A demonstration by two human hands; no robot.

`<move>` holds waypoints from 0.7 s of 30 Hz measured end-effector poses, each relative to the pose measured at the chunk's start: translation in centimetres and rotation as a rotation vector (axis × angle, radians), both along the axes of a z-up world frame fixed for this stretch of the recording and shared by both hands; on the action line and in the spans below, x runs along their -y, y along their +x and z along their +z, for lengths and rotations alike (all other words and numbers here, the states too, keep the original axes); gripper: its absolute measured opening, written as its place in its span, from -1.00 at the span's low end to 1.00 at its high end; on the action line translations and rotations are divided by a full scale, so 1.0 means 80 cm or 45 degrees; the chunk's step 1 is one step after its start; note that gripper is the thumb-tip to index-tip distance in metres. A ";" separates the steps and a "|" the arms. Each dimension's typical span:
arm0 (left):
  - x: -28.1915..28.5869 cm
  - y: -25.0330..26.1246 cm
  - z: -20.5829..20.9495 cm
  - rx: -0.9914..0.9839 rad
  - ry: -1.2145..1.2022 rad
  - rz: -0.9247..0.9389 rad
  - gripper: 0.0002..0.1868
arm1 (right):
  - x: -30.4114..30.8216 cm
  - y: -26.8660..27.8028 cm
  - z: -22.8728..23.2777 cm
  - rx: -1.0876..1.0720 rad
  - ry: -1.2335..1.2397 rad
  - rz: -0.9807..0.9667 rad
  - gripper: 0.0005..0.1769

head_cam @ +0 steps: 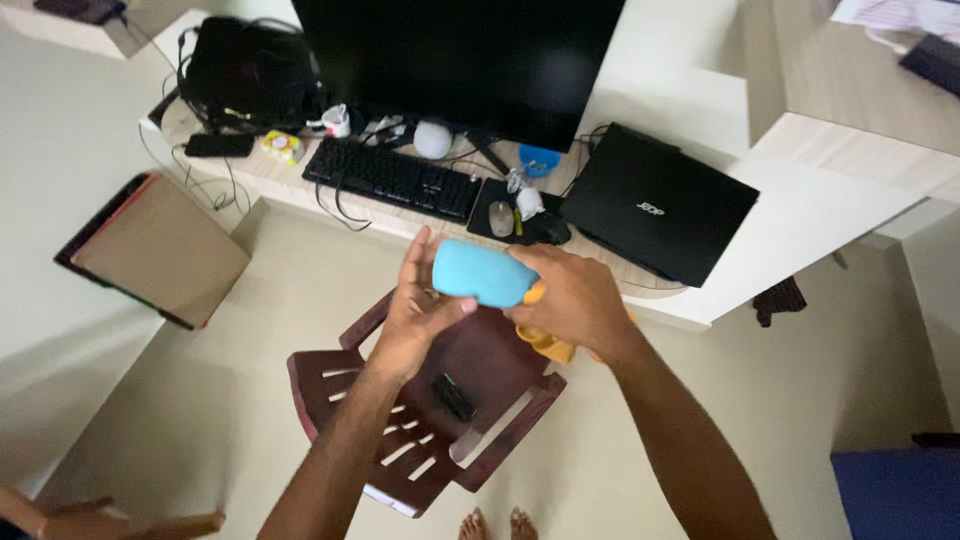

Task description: The person wipes down a surface, a calendar, a portable charger, and a laptop using a cloth.

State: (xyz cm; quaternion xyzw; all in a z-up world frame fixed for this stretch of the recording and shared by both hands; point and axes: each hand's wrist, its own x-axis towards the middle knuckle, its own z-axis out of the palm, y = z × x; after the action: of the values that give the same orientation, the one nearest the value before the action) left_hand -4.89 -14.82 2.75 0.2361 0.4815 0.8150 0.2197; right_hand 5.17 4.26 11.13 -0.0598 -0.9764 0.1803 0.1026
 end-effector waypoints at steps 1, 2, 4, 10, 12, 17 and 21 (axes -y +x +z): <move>0.000 0.003 0.004 -0.038 0.136 -0.130 0.07 | -0.001 0.010 0.011 -0.077 -0.027 0.088 -0.17; -0.001 0.006 0.006 -0.050 0.138 -0.144 0.07 | -0.003 0.016 0.018 -0.089 -0.023 0.074 -0.17; -0.006 0.014 0.003 -0.176 0.209 -0.312 -0.09 | -0.011 0.025 0.026 -0.132 -0.031 0.240 -0.10; -0.037 0.035 0.002 -0.063 0.275 -0.210 -0.19 | -0.015 0.046 0.034 -0.855 -1.457 -0.382 -0.45; -0.050 0.046 0.002 -0.108 0.311 -0.290 -0.21 | 0.011 0.046 0.027 -1.082 -1.266 -0.085 -0.49; -0.063 0.059 0.008 -0.368 0.244 -0.284 -0.22 | 0.021 0.064 -0.010 -0.969 0.100 0.171 -0.62; -0.059 0.052 0.023 -0.057 0.564 -0.340 -0.28 | -0.080 0.054 -0.073 -0.727 -0.733 -0.496 -0.70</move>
State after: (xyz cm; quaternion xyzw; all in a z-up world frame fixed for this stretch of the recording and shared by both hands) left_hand -0.74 -10.08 4.61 0.3579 0.2605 0.8590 0.2574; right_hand 9.52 10.68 5.27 -0.2163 -0.7896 0.4313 0.3791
